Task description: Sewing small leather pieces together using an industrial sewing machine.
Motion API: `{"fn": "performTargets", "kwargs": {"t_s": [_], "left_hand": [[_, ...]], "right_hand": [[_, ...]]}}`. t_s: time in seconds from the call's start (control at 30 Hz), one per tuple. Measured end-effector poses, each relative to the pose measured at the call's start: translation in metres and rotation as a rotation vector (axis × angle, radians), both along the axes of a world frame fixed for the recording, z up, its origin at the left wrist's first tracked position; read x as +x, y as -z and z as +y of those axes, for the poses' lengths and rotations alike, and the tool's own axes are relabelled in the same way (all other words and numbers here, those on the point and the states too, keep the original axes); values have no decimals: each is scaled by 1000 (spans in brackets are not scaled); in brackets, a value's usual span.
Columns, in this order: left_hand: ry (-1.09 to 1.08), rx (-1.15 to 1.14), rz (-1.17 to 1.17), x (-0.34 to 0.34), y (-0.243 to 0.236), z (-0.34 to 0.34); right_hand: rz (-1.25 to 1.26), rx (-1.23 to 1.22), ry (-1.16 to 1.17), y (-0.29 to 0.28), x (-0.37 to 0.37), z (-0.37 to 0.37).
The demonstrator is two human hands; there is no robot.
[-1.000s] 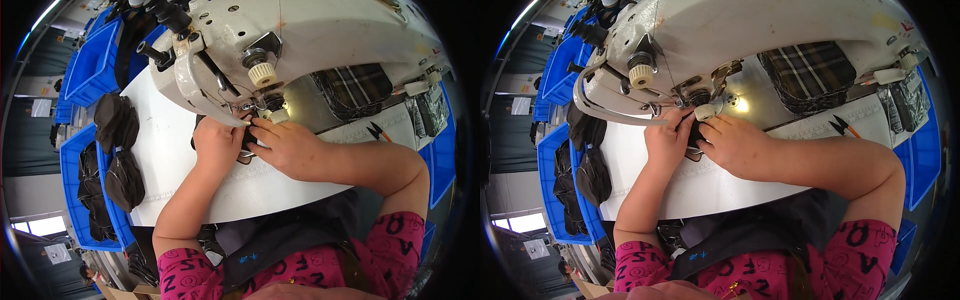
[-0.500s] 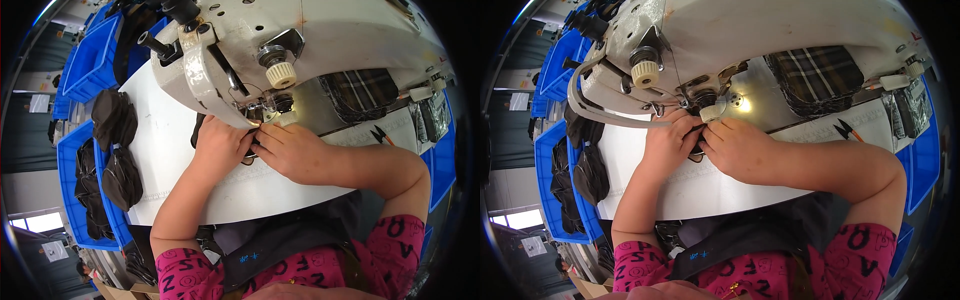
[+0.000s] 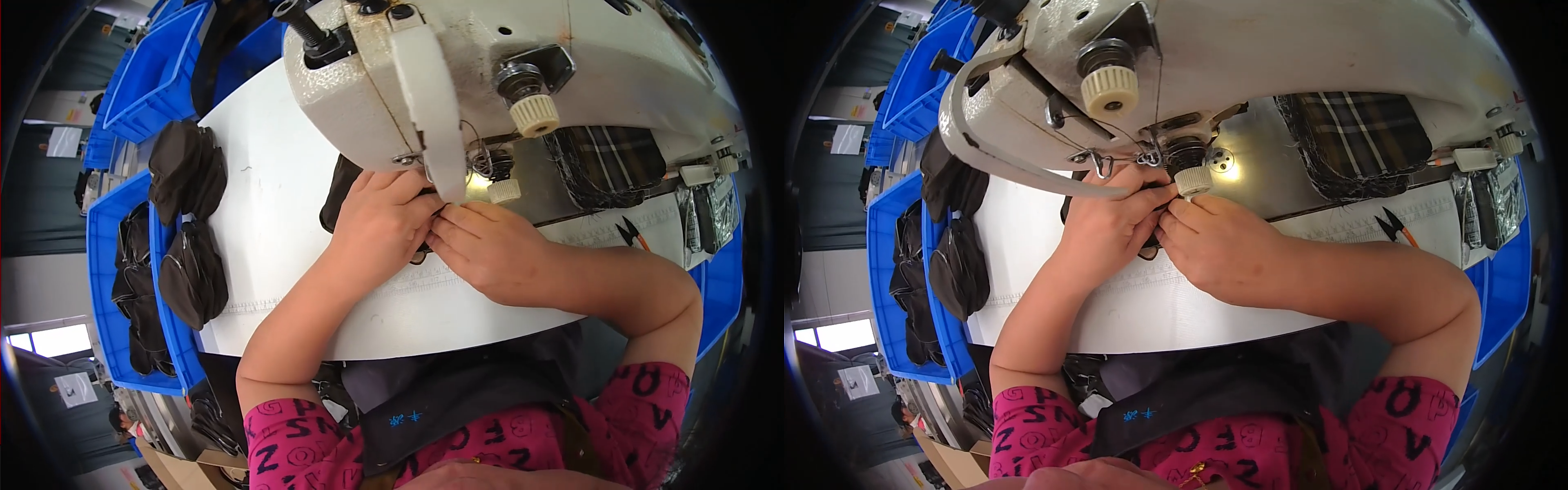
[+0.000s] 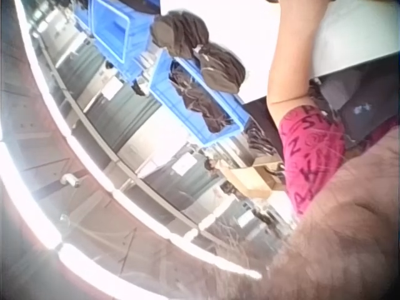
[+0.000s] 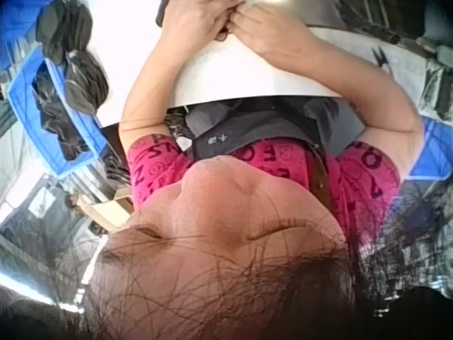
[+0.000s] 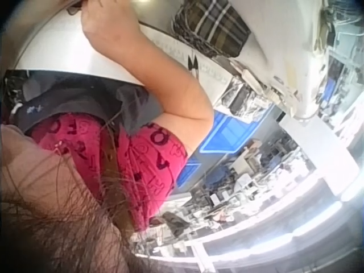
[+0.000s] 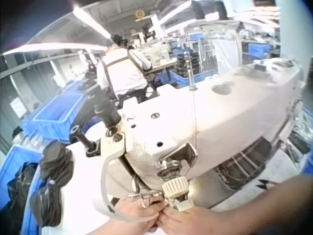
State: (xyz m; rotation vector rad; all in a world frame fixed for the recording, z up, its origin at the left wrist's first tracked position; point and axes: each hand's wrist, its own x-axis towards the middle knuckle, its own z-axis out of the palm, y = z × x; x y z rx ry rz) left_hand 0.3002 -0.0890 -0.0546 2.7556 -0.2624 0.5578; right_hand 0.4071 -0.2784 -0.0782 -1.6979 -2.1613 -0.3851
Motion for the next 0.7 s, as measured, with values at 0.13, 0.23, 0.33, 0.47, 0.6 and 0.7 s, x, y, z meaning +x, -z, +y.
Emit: {"fn": "performTargets", "kwargs": {"t_s": [0.13,0.23,0.33,0.47,0.6,0.7], "left_hand": [[-17,45,80,-4,0,-3],[-20,43,83,-5,4,0],[-42,56,65,-3,3,-3],[-83,89,42,-1,7,-3],[-94,160,-11,-2,9,-3],[-84,205,0,-6,5,-4]], "right_hand": [[15,22,-6,0,0,0],[24,25,-8,0,-1,2],[0,38,1,-1,3,2],[68,42,18,1,6,3],[58,32,29,-1,5,3],[64,37,39,2,5,1]]}}
